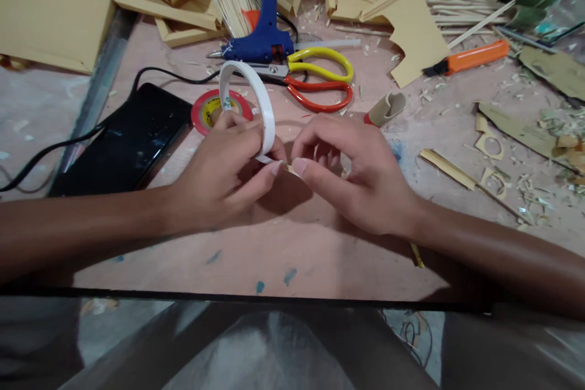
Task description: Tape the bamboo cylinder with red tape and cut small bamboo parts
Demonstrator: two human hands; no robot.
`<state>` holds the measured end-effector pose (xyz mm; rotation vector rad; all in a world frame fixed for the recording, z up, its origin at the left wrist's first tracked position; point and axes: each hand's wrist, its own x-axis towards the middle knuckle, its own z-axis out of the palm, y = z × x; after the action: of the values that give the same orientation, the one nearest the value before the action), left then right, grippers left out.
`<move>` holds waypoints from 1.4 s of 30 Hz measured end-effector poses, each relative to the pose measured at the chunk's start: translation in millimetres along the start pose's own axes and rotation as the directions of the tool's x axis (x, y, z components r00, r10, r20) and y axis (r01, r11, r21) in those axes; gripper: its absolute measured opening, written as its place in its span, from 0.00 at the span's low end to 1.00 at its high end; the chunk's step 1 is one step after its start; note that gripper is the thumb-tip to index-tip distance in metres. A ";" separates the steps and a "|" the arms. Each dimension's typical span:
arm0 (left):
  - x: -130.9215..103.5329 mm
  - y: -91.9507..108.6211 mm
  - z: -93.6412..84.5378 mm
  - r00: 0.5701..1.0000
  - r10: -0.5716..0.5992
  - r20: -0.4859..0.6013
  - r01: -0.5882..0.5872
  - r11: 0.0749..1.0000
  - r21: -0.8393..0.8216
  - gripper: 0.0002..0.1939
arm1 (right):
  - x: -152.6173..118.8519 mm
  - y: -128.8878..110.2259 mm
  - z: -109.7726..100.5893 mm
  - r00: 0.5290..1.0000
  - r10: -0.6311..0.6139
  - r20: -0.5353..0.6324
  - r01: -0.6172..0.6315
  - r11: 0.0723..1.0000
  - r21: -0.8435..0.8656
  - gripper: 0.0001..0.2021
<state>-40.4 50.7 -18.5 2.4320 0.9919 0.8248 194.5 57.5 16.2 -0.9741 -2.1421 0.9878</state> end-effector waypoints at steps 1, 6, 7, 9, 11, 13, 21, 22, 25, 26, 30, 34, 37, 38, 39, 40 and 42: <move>-0.1 -0.3 0.5 1.000 0.004 0.000 -0.004 1.000 -0.002 0.06 | 0.4 0.6 0.2 1.000 0.003 0.031 -0.002 1.000 -0.004 0.06; -0.4 0.1 0.7 1.000 0.001 0.025 -0.002 1.000 0.019 0.07 | -1.6 2.3 4.6 0.997 -0.022 0.069 0.024 0.999 -0.026 0.04; -0.3 0.4 0.2 0.999 -0.006 0.037 0.005 1.000 0.023 0.08 | -2.2 2.3 5.5 0.998 -0.021 0.067 0.024 0.999 -0.042 0.03; -0.2 0.9 -0.9 0.997 -0.018 0.070 0.016 1.000 0.026 0.09 | -2.9 2.2 6.8 0.998 -0.011 0.069 0.016 0.997 -0.071 0.05; -0.4 0.7 -1.8 0.996 -0.012 0.085 0.011 1.000 0.009 0.10 | -2.9 2.0 7.5 0.997 0.001 0.077 0.005 0.996 -0.086 0.07; -0.7 -0.2 -2.4 0.996 0.012 0.086 -0.010 1.000 -0.022 0.11 | -2.4 1.7 7.5 0.997 0.013 0.075 -0.006 0.995 -0.095 0.08; 1.1 -4.4 -1.3 0.995 0.005 0.099 -0.003 1.000 -0.018 0.08 | 0.9 2.0 4.5 0.999 0.016 0.035 -0.013 0.997 -0.079 0.08; 1.3 -4.9 -1.3 0.993 0.017 0.113 -0.014 1.000 -0.027 0.08 | 1.4 2.6 3.7 0.999 0.015 0.036 -0.012 0.997 -0.079 0.09; 1.8 -6.1 -1.0 0.989 0.053 0.140 -0.051 0.998 -0.025 0.11 | 2.7 4.4 1.2 1.000 0.017 0.020 -0.015 0.996 -0.086 0.09; 2.0 -6.4 -0.6 0.989 0.056 0.138 -0.056 0.998 -0.004 0.11 | 3.1 4.8 0.4 1.000 0.024 0.012 -0.023 0.996 -0.087 0.09; 2.9 -7.2 3.0 0.990 0.030 0.140 -0.052 0.987 0.153 0.18 | 4.7 5.3 -0.8 0.998 0.062 -0.018 -0.063 0.995 -0.075 0.08; 1.7 -8.7 6.1 0.990 0.080 0.117 -0.108 0.959 0.263 0.20 | 5.8 4.9 0.9 0.999 0.032 -0.027 -0.036 0.992 -0.122 0.08; -0.4 -10.6 6.8 0.987 0.122 0.106 -0.146 0.951 0.271 0.17 | 6.0 4.3 1.9 0.999 0.042 -0.022 -0.044 0.993 -0.109 0.09; -1.0 -11.2 6.8 0.986 0.130 0.106 -0.154 0.948 0.279 0.17 | 6.0 4.1 2.0 0.999 0.042 -0.017 -0.043 0.994 -0.096 0.09; -1.6 -11.7 6.8 0.985 0.135 0.108 -0.161 0.944 0.288 0.17 | 6.0 4.1 2.0 0.999 0.041 -0.014 -0.043 0.995 -0.088 0.09; -1.9 -12.1 6.9 0.984 0.141 0.107 -0.167 0.941 0.295 0.16 | 5.9 4.2 2.0 0.999 0.039 -0.013 -0.040 0.996 -0.085 0.08; -2.3 -12.6 7.2 0.983 0.141 0.114 -0.170 0.937 0.304 0.16 | 5.7 4.8 2.2 0.999 0.031 -0.011 -0.032 0.996 -0.085 0.09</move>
<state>-43.4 56.6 -31.7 2.8219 0.9668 0.6386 191.4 63.5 12.2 -1.0543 -2.1824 0.9108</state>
